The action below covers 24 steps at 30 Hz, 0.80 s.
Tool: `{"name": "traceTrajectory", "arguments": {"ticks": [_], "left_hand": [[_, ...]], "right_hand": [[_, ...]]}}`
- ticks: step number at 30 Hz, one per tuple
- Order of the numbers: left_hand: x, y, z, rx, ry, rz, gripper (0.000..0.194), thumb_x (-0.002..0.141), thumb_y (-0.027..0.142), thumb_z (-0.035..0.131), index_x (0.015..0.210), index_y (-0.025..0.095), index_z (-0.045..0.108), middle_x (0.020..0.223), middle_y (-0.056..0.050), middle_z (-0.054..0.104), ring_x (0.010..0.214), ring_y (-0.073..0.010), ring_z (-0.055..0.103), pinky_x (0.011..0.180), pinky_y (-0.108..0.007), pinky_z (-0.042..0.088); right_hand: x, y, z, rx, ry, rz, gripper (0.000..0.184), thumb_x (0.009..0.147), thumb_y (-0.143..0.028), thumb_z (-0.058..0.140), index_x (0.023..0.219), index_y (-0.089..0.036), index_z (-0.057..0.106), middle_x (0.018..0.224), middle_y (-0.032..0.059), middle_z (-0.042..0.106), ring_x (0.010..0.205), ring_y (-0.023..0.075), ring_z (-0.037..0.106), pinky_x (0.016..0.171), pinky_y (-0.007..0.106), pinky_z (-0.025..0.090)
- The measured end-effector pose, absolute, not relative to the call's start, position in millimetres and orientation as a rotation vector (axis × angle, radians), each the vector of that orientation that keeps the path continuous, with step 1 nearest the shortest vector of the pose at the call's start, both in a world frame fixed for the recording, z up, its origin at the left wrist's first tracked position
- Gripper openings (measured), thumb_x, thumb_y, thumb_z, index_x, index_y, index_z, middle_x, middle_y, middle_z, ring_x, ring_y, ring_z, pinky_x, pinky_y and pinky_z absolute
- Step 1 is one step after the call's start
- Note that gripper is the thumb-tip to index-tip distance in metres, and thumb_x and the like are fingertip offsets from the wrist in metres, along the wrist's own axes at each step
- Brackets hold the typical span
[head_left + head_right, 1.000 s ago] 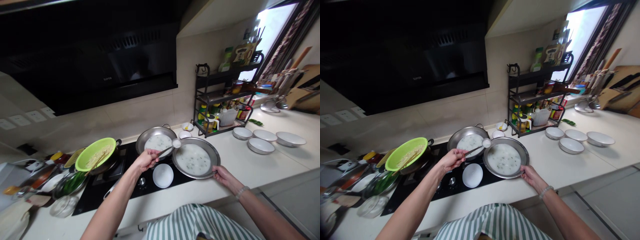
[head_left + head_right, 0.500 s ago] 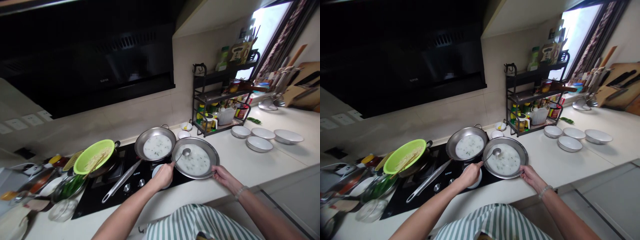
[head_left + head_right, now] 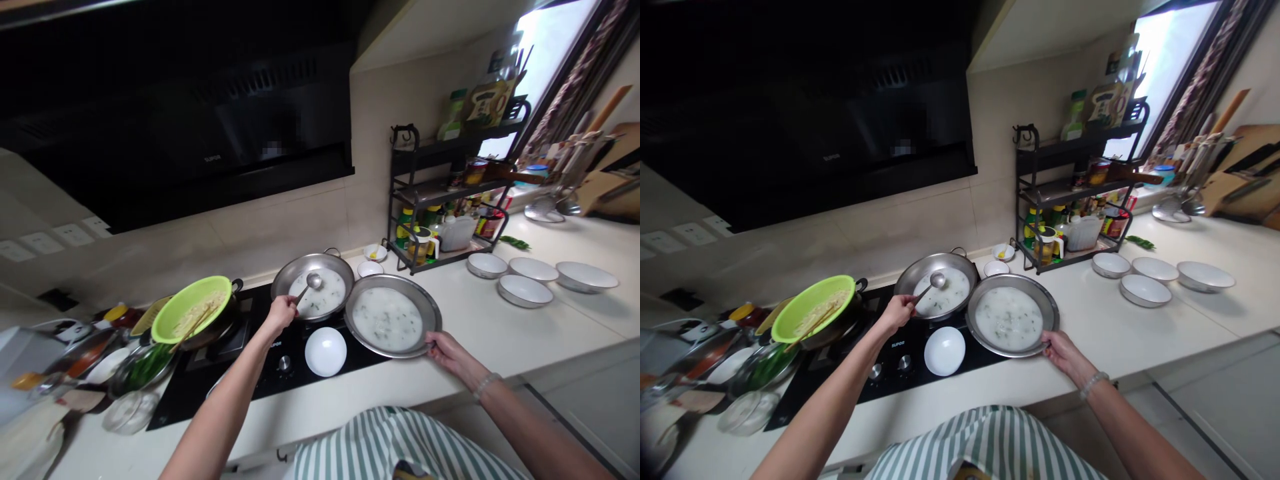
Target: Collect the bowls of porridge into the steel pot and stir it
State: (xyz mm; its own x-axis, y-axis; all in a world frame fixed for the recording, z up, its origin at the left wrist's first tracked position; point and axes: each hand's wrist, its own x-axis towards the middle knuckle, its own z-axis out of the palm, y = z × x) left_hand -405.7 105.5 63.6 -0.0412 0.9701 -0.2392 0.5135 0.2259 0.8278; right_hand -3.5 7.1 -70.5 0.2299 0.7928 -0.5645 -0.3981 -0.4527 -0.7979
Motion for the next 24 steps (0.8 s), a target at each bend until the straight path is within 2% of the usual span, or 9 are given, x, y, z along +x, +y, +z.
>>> {"name": "traceTrajectory", "arguments": {"ticks": [3,5,13,20,24], "left_hand": [[-406,115,59,1.437,1.793,0.651,0.022,0.075,0.006,0.058,0.092,0.01,0.071,0.056,-0.003,0.059,0.053,-0.0121,0.054,0.05,-0.021,0.037],[-403,118,56,1.424,1.806,0.631,0.017,0.073,0.005,0.06,0.085,0.01,0.07,0.056,-0.003,0.059,0.055,-0.0125,0.055,0.05,-0.021,0.036],[-401,115,55,1.134,1.627,0.651,0.014,0.083,0.015,0.059,0.095,0.008,0.058,0.049,0.004,0.051,0.034,-0.0035,0.028,0.038,-0.019,0.018],[-415,113,63,0.937,1.438,0.726,0.009,0.081,0.015,0.062,0.079,0.011,0.055,0.047,0.004,0.048,0.033,-0.0006,0.024,0.035,-0.016,0.012],[-419,112,64,0.879,1.377,0.74,0.006,0.08,0.011,0.061,0.078,0.01,0.055,0.046,0.003,0.049,0.032,0.0001,0.024,0.034,-0.014,0.011]], "right_hand": [[-3,7,-71,-1.477,-0.406,1.444,0.022,0.056,-0.005,0.055,0.055,-0.021,0.041,0.043,-0.006,0.046,0.036,0.0066,0.039,0.037,0.017,0.036],[-3,7,-71,-1.48,-0.413,1.438,0.021,0.056,-0.005,0.055,0.055,-0.021,0.042,0.043,-0.0059,0.045,0.036,0.0067,0.039,0.037,0.017,0.036],[-2,6,-72,-1.488,-0.424,1.44,0.018,0.056,-0.007,0.054,0.054,-0.022,0.043,0.044,-0.0045,0.047,0.037,0.008,0.04,0.037,0.017,0.037],[-4,6,-70,-1.487,-0.402,1.439,0.02,0.056,-0.006,0.054,0.053,-0.021,0.042,0.042,-0.0051,0.046,0.037,0.0072,0.039,0.036,0.016,0.037],[-4,5,-69,-1.496,-0.406,1.429,0.025,0.056,-0.006,0.057,0.054,-0.022,0.039,0.042,-0.0064,0.044,0.036,0.0071,0.037,0.036,0.017,0.036]]}}
